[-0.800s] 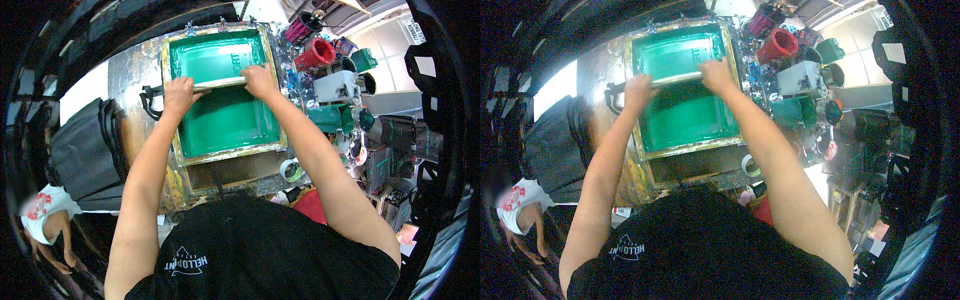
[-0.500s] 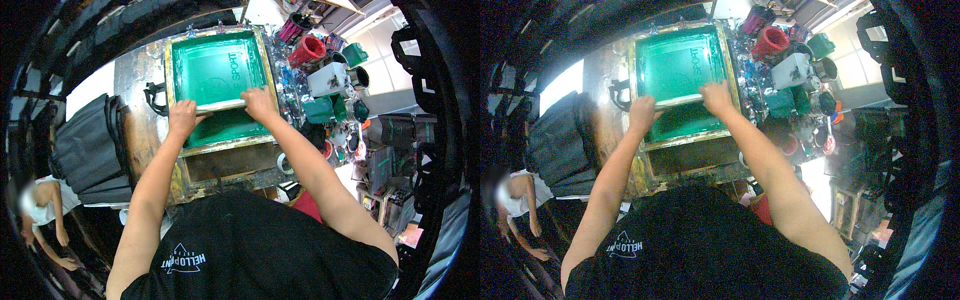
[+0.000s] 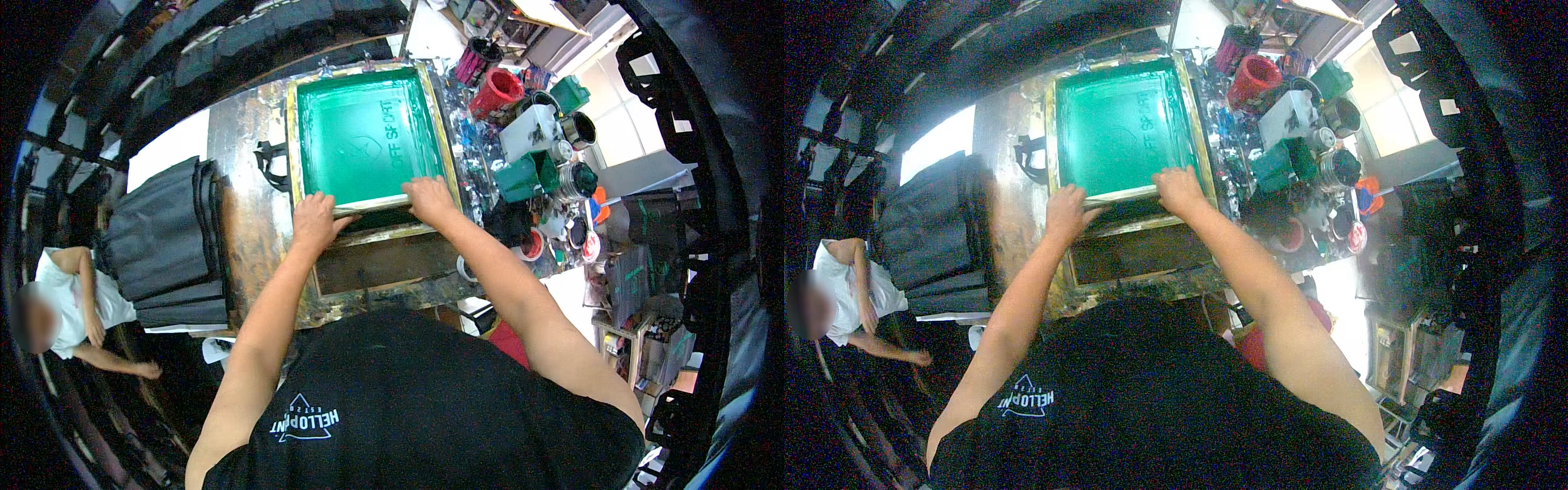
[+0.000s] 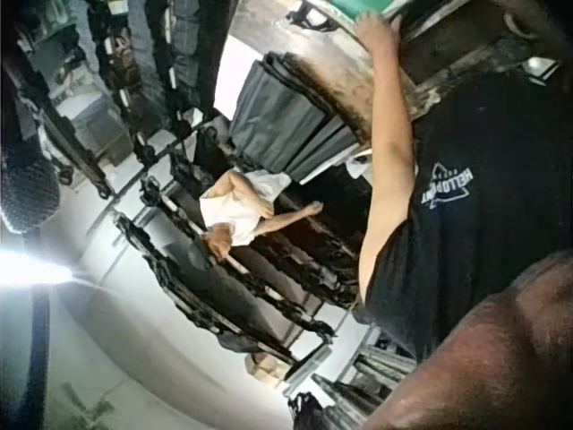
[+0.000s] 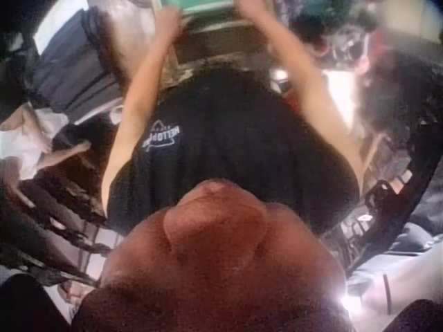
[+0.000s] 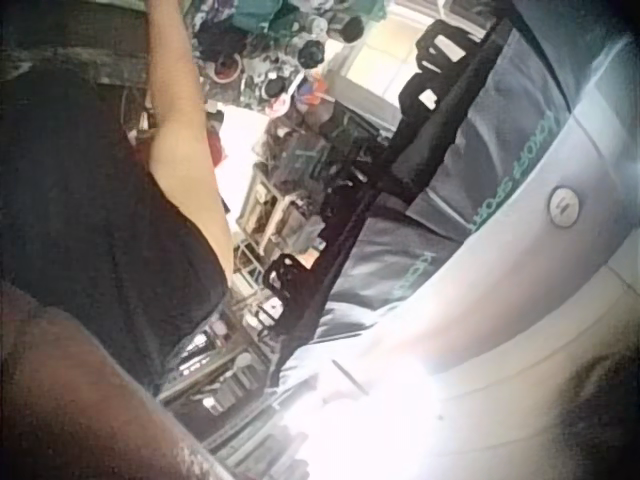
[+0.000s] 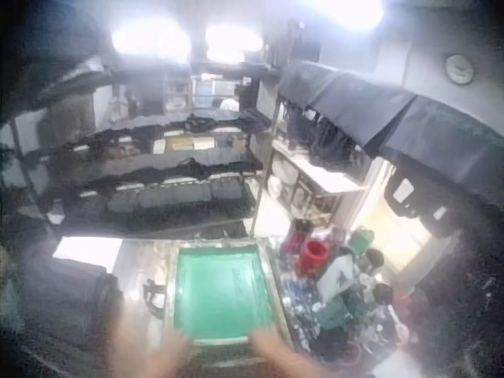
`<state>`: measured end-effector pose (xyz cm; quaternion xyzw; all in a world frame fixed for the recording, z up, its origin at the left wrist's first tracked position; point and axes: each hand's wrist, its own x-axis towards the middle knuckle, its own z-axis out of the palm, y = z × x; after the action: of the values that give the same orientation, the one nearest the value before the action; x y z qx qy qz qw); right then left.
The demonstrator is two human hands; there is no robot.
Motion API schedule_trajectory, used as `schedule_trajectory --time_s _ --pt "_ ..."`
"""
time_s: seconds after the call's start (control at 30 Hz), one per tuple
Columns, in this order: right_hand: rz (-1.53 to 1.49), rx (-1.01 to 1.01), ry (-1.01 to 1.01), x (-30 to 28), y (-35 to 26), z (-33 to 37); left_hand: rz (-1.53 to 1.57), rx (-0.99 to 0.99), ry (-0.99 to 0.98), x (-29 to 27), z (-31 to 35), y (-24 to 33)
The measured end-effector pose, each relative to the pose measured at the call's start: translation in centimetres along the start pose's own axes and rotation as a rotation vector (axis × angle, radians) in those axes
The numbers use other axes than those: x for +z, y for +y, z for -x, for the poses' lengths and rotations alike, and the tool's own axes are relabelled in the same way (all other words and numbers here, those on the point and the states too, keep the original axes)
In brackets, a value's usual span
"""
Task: The person screen prints logos onto black tote bags by placing each bag onto a flat surface, lowering a screen, and pulling a squeegee across it with green ink.
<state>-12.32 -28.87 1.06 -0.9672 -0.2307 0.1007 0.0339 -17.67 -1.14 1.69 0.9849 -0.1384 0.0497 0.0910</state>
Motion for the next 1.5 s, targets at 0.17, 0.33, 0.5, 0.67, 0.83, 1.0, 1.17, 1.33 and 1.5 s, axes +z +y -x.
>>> schedule_trajectory --time_s 0.17,0.33,0.5,0.67,0.83,1.0,1.17,1.33,1.5 --pt "-0.102 -0.154 0.127 -0.3 -0.5 3.3 0.181 -0.019 0.258 0.3 4.1 -0.5" --pt "-0.007 -0.251 0.274 1.6 -0.9 6.7 0.148 -0.493 0.120 4.3 10.2 -3.3" --pt "-0.034 -0.107 0.255 3.5 -2.7 8.0 0.207 -0.357 -0.029 4.7 9.4 -4.4" --pt "-0.032 -0.121 0.345 3.1 -3.3 8.3 0.268 -0.336 0.106 5.8 10.1 -4.7" --pt "-0.042 -0.080 0.390 -1.6 -4.4 8.0 0.318 -0.419 0.158 4.8 10.7 -4.3" --pt "-0.093 -0.095 0.456 -7.4 -5.0 7.5 0.828 -0.532 0.279 3.1 10.7 -4.7" --pt "-0.017 -0.107 0.606 -15.4 -4.0 4.0 0.843 -0.482 0.514 -9.5 3.4 -1.1" --pt "0.215 -0.112 0.944 -24.2 -1.9 -3.9 0.921 -0.375 0.768 -14.9 -4.4 -1.3" --pt "0.035 -0.128 0.920 -29.4 -3.2 -5.2 0.676 -0.527 0.696 -4.7 -3.7 -6.1"
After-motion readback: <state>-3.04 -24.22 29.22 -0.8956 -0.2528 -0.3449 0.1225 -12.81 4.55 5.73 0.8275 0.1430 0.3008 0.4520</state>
